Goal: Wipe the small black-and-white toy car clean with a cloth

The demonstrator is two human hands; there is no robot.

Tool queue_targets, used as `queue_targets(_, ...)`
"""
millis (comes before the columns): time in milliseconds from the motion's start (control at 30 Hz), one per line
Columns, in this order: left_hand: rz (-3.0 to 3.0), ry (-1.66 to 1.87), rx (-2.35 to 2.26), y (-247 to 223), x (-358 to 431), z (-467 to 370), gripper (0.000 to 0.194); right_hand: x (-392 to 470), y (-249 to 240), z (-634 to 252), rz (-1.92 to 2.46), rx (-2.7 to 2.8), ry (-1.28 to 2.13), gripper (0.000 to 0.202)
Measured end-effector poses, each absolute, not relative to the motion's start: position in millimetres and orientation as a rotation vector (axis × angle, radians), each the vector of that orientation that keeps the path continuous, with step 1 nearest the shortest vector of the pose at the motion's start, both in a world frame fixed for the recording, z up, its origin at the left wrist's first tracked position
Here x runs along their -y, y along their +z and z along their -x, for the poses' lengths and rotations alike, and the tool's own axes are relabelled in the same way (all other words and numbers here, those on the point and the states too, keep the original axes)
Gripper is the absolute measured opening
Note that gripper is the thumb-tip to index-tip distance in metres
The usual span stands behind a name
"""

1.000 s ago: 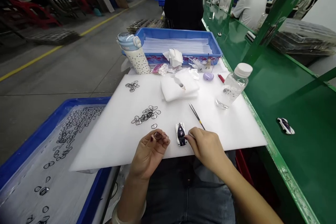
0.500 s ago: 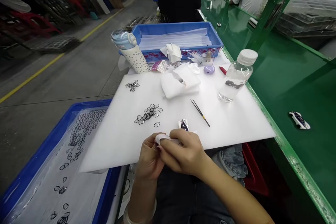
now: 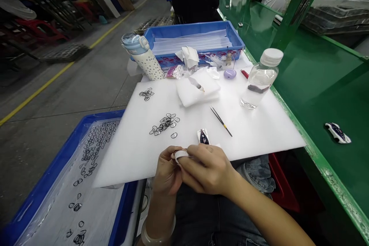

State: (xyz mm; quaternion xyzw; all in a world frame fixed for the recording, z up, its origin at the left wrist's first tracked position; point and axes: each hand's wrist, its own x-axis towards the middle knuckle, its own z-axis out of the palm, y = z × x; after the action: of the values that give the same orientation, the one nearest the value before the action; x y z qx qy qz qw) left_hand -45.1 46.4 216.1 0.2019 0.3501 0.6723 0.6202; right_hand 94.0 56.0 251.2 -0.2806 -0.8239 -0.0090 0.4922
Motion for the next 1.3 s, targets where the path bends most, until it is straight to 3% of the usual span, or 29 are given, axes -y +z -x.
queue_targets(333,-0.501,1.535,-0.759,219,-47,41,0.025,-57,248,-98,0.701,1.95,-0.116,0.009)
queue_targets(533,-0.536,1.564,-0.745,216,-45,41,0.023,-55,254,-103,0.824,1.772,0.129,0.011)
queue_targets(767,-0.493,1.558,-0.779,218,-45,43,0.028,-43,250,-85,0.807,1.792,0.166,0.014)
queue_targets(967,-0.462,1.551,-0.776,219,-45,43,0.028,-46,260,-93,0.852,1.654,0.495,0.013)
queue_targets(1300,-0.444,1.514,-0.781,216,-43,47,0.028,-45,256,-83,0.769,1.833,0.357,0.015)
